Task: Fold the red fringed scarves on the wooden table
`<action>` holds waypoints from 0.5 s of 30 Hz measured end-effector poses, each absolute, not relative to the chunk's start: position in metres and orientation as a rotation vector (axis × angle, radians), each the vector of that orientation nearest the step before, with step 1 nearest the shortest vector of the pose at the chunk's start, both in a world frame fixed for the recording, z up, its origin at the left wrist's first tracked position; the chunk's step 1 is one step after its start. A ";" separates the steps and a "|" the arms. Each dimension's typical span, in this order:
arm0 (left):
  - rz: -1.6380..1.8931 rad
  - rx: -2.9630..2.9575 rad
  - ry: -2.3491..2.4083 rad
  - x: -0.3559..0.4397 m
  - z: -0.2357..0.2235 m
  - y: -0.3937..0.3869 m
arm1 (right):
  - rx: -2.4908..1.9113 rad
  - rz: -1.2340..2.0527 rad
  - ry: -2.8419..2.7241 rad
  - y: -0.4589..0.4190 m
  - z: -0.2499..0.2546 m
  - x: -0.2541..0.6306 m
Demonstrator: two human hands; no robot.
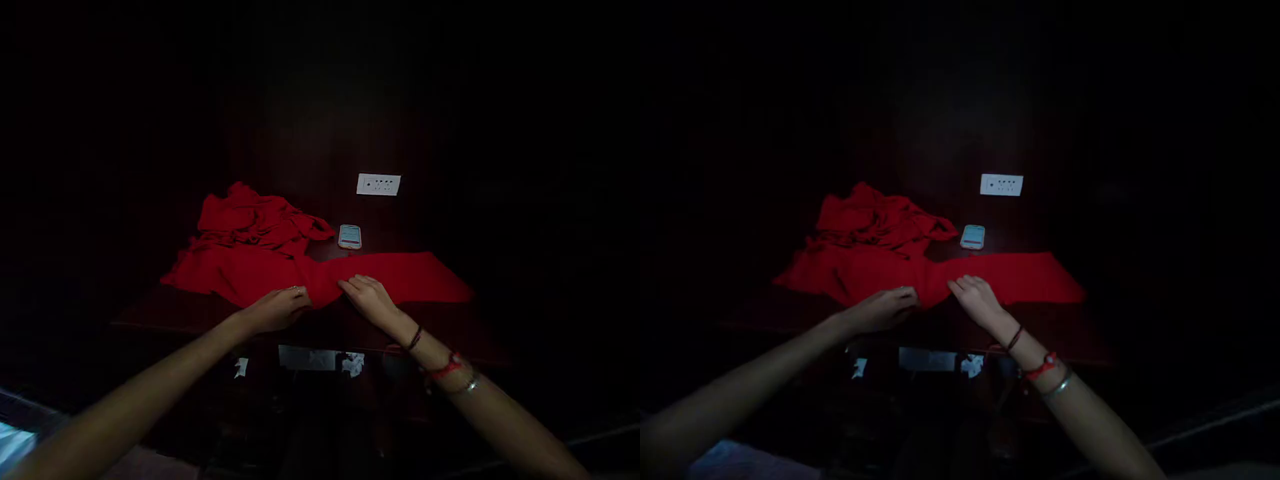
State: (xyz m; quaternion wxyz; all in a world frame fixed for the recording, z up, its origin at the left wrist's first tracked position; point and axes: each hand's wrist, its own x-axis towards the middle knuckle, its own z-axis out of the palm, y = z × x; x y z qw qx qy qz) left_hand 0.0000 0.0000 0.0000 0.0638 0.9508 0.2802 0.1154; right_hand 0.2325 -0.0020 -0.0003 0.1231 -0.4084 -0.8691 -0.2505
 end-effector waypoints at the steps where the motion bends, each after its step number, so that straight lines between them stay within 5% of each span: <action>1: 0.358 2.871 0.796 -0.001 0.006 0.008 | -1.173 -0.742 -2.550 -0.004 0.000 0.228; 7: 0.655 2.672 1.194 0.012 0.024 0.079 | -1.034 -0.808 -2.646 -0.002 0.000 0.215; 15: 0.314 2.151 1.307 0.051 0.025 0.152 | -1.212 -0.791 -2.450 -0.005 0.003 0.242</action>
